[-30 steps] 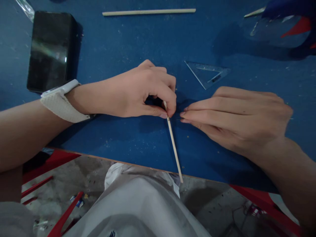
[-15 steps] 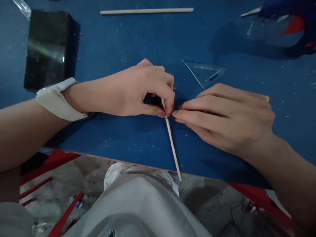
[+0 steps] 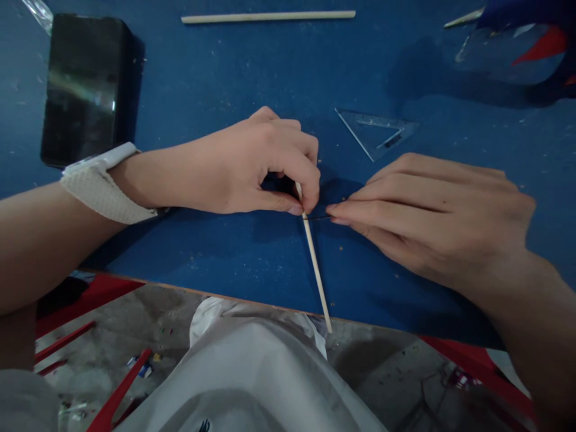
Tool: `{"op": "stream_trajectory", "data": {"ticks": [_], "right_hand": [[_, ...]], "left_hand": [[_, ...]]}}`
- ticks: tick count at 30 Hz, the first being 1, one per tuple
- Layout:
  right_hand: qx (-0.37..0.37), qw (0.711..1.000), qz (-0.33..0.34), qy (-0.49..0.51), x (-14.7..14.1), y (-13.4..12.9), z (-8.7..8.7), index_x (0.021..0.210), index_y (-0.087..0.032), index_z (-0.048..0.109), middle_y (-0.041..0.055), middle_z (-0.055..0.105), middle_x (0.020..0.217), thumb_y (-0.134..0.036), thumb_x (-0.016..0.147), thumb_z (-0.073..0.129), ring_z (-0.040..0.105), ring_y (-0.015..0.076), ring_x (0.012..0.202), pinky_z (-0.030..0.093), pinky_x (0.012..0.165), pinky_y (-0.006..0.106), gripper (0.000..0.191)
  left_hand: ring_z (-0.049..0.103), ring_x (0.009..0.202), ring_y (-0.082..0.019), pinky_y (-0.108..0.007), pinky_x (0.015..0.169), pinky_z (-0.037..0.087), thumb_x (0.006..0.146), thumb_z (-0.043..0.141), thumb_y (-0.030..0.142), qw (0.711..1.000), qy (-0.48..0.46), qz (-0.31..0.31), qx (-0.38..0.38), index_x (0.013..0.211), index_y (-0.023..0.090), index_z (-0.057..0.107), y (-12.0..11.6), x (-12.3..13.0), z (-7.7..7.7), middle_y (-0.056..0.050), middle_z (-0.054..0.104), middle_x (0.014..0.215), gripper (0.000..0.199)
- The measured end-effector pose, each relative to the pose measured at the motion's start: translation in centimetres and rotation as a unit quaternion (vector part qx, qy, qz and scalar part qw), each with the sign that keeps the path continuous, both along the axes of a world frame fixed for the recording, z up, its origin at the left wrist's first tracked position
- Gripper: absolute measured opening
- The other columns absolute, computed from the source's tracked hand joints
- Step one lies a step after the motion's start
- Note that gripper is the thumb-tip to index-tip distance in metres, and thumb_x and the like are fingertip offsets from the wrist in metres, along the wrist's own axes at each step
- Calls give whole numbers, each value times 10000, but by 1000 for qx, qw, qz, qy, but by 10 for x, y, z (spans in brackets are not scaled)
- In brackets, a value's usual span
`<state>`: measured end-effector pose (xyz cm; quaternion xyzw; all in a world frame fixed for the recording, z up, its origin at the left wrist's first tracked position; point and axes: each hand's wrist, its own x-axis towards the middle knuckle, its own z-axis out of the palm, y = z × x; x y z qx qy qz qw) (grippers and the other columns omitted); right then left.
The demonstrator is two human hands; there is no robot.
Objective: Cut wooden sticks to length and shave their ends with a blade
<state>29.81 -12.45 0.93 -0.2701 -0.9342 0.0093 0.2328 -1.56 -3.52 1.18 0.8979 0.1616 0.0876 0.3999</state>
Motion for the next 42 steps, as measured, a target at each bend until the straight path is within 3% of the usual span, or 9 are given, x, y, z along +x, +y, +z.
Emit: {"op": "stream_trajectory", "data": {"ticks": [4,11,23,29,34,42], "right_hand": [[-8,1000,-17,3,2,-1,-2,1258,-349,957,-40,957,1115,-188,1174,920,892,233,954,717,812,405,185],[-1,1000,2,18,3,0,-1,1230,-253,860,-13,962,1126,-136,1163,926,884,224,962,684,820,380,151],[-12,1000,-24,6,5,-1,3,1189,-307,874,-71,975,1130,-160,1190,909,921,203,920,645,762,375,151],[-9,1000,-22,10,4,0,2,1168,-318,876,-78,970,1095,-184,1197,910,914,198,883,634,734,374,142],[-1,1000,-25,9,4,1,1,1177,-321,867,-90,974,1105,-218,1228,890,904,183,874,621,719,374,117],[-17,999,-35,16,11,-2,1,1209,-318,874,-75,978,1163,-223,1214,907,923,205,935,643,785,369,101]], "left_hand": [[728,1103,-204,-465,1186,356,1268,778,324,1000,-7,1,1,1128,338,989,-1,0,0,26,880,1179,253],[729,1130,-201,-475,1190,351,1279,772,325,1000,-2,-4,-1,1129,321,989,-1,0,0,21,883,1191,264],[765,1121,-223,-495,1223,401,1294,734,389,1000,-8,3,9,1105,345,996,0,0,-3,3,898,1158,326],[806,1146,-249,-463,1269,466,1254,783,422,1000,0,19,12,1097,415,988,-1,-2,-5,14,920,1172,258],[803,1102,-230,-465,1192,456,1262,781,396,1000,-13,11,12,1080,374,973,-2,-2,-4,11,918,1148,266],[808,1143,-226,-435,1218,456,1275,782,409,1000,-19,11,8,1107,384,980,-1,-2,-5,14,928,1186,261]]}}
